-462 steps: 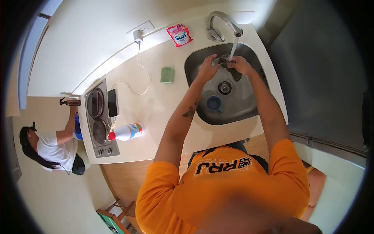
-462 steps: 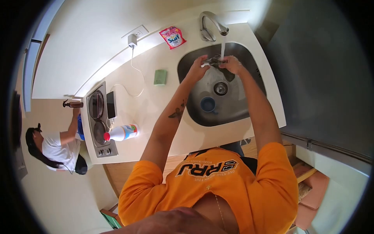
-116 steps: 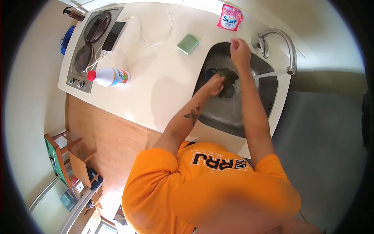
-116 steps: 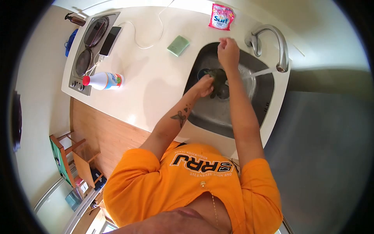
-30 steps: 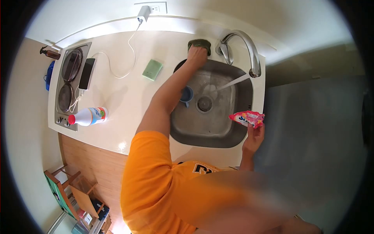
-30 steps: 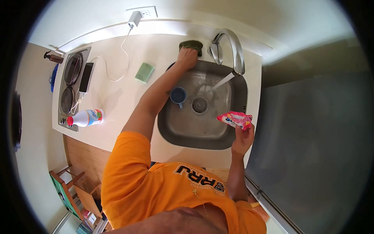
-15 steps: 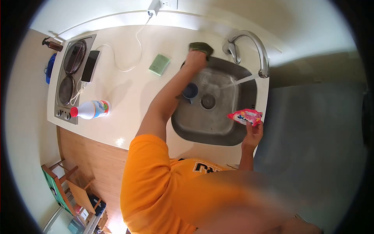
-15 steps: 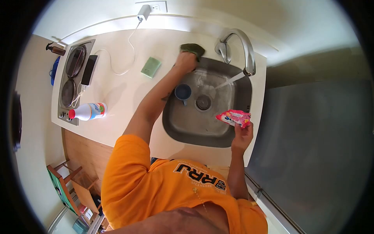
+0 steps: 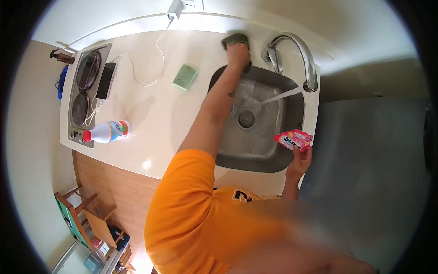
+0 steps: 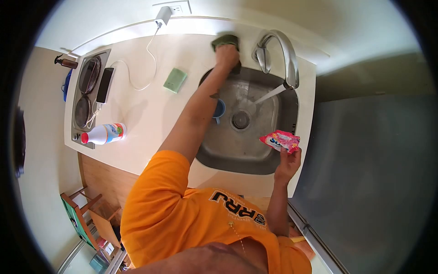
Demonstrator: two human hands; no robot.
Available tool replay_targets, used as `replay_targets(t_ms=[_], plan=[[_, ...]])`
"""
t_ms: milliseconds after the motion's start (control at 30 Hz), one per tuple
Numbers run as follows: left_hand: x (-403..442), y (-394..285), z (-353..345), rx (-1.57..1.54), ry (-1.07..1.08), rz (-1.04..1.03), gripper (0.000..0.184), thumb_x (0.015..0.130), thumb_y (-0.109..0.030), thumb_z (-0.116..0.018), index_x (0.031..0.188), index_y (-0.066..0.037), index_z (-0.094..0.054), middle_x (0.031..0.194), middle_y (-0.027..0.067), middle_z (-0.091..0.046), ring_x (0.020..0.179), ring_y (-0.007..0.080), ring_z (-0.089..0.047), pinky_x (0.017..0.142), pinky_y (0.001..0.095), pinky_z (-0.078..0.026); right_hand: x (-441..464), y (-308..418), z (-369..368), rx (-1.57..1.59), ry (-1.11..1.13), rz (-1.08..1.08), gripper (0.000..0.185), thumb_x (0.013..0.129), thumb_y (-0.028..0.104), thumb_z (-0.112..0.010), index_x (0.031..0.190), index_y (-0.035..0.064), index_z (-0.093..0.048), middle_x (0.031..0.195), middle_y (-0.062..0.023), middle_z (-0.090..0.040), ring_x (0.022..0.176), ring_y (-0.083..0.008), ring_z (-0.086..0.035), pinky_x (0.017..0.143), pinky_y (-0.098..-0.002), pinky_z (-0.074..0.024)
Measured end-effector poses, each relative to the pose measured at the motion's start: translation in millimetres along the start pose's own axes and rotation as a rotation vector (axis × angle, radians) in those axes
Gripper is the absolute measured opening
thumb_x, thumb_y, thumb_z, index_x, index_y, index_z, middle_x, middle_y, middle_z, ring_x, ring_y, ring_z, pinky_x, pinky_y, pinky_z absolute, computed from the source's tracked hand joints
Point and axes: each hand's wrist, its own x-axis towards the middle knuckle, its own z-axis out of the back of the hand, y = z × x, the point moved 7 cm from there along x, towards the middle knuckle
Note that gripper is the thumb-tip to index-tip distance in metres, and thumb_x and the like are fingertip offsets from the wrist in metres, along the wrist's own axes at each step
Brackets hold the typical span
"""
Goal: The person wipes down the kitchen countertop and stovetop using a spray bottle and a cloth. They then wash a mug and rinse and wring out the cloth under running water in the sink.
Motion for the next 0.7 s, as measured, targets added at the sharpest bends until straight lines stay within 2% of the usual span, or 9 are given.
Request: replay_targets(t_ms=[67,233,367,433,467,533,600,667,700], plan=[[1.4,-34.9,-8.9,0.044,-0.052,-0.179,0.018,0.074,-0.014,-0.052,0.078,-0.005,-0.067,0.085,0.0165,-0.066,0.086,0.0284,-0.062,0.083,0.0406,-0.041,2.1,11.0,-15.1,-0.029,0.026,0.05,0.016,0.084,0.002,-0.059,0.097,0.0023,-0.051,0.095,-0.0045,-0.057,0.092,-0.0116,-0.051,0.087,-0.0271,-0.0374],[7.3,-39.5,-15.8,-0.102,0.152,-0.232,0.019,0.073,-0.012,-0.051,0.081,-0.004,-0.067,0.092,0.018,-0.065,0.094,0.0308,-0.06,0.09,0.0433,-0.039,4.9,19.4,-2.0,-0.083,-0.064,0.123,0.019,0.082,0.001,-0.061,0.099,0.0015,-0.052,0.098,-0.0047,-0.056,0.092,-0.0118,-0.051,0.087,-0.0275,-0.0379],[11.9,30.3,-1.6,-0.061,0.021,-0.018,0.021,0.075,-0.015,-0.049,0.077,-0.003,-0.067,0.085,0.021,-0.065,0.08,0.0331,-0.064,0.07,0.0432,-0.049,4.7,21.1,23.3,-0.065,-0.088,0.092,0.021,0.082,0.001,-0.062,0.101,0.001,-0.052,0.1,-0.0047,-0.056,0.093,-0.0124,-0.051,0.087,-0.0275,-0.0384],[10.8,71.8,21.0,-0.002,0.003,0.097,0.023,0.076,-0.017,-0.049,0.076,-0.004,-0.067,0.083,0.0195,-0.065,0.077,0.0329,-0.064,0.068,0.0425,-0.049,1.4,20.2,40.0,-0.095,-0.15,0.082,0.028,0.082,0.002,-0.061,0.108,0.0002,-0.052,0.104,-0.0061,-0.057,0.098,-0.0138,-0.052,0.09,-0.0288,-0.0378],[7.1,80.4,29.9,0.087,-0.212,0.021,0.022,0.075,-0.016,-0.05,0.074,-0.004,-0.067,0.079,0.0189,-0.065,0.074,0.0342,-0.063,0.068,0.0432,-0.048,0.0,19.2,46.8,-0.09,-0.157,0.079,0.028,0.082,0.002,-0.061,0.108,0.0002,-0.052,0.104,-0.0061,-0.057,0.098,-0.0138,-0.052,0.09,-0.0288,-0.0378],[-2.7,74.0,31.4,0.007,-0.229,-0.022,0.02,0.074,-0.016,-0.051,0.072,-0.003,-0.067,0.078,0.0198,-0.064,0.074,0.0362,-0.062,0.069,0.0443,-0.047,-3.6,19.0,58.7,-0.127,-0.179,0.104,0.023,0.083,0.001,-0.061,0.104,0.0,-0.052,0.103,-0.005,-0.056,0.096,-0.0126,-0.052,0.087,-0.0277,-0.0394],[-14.2,48.1,2.4,-0.028,0.069,-0.017,0.017,0.072,-0.011,-0.051,0.072,-0.005,-0.067,0.081,0.0188,-0.065,0.081,0.0324,-0.062,0.076,0.0432,-0.044,-5.6,14.8,67.6,-0.117,-0.184,0.098,0.022,0.083,0.001,-0.061,0.103,0.0001,-0.053,0.103,-0.0049,-0.056,0.096,-0.0125,-0.052,0.087,-0.0276,-0.0394],[-41.9,1.0,-9.9,-0.01,0.061,-0.239,0.014,0.068,-0.007,-0.051,0.07,-0.004,-0.065,0.078,0.0193,-0.063,0.081,0.0337,-0.061,0.077,0.0446,-0.042,-8.2,11.4,70.3,-0.104,-0.188,0.09,0.021,0.083,0.001,-0.06,0.103,0.0001,-0.053,0.103,-0.0049,-0.056,0.096,-0.0123,-0.052,0.087,-0.0274,-0.0395],[-57.7,-21.3,-3.5,-0.123,-0.109,-0.357,0.013,0.066,-0.005,-0.051,0.069,-0.003,-0.064,0.077,0.0199,-0.062,0.078,0.035,-0.06,0.076,0.045,-0.042,-7.8,12.1,70.8,-0.08,-0.167,0.092,0.021,0.083,0.002,-0.061,0.103,0.0003,-0.053,0.103,-0.0049,-0.056,0.096,-0.0121,-0.052,0.087,-0.027,-0.0391]])
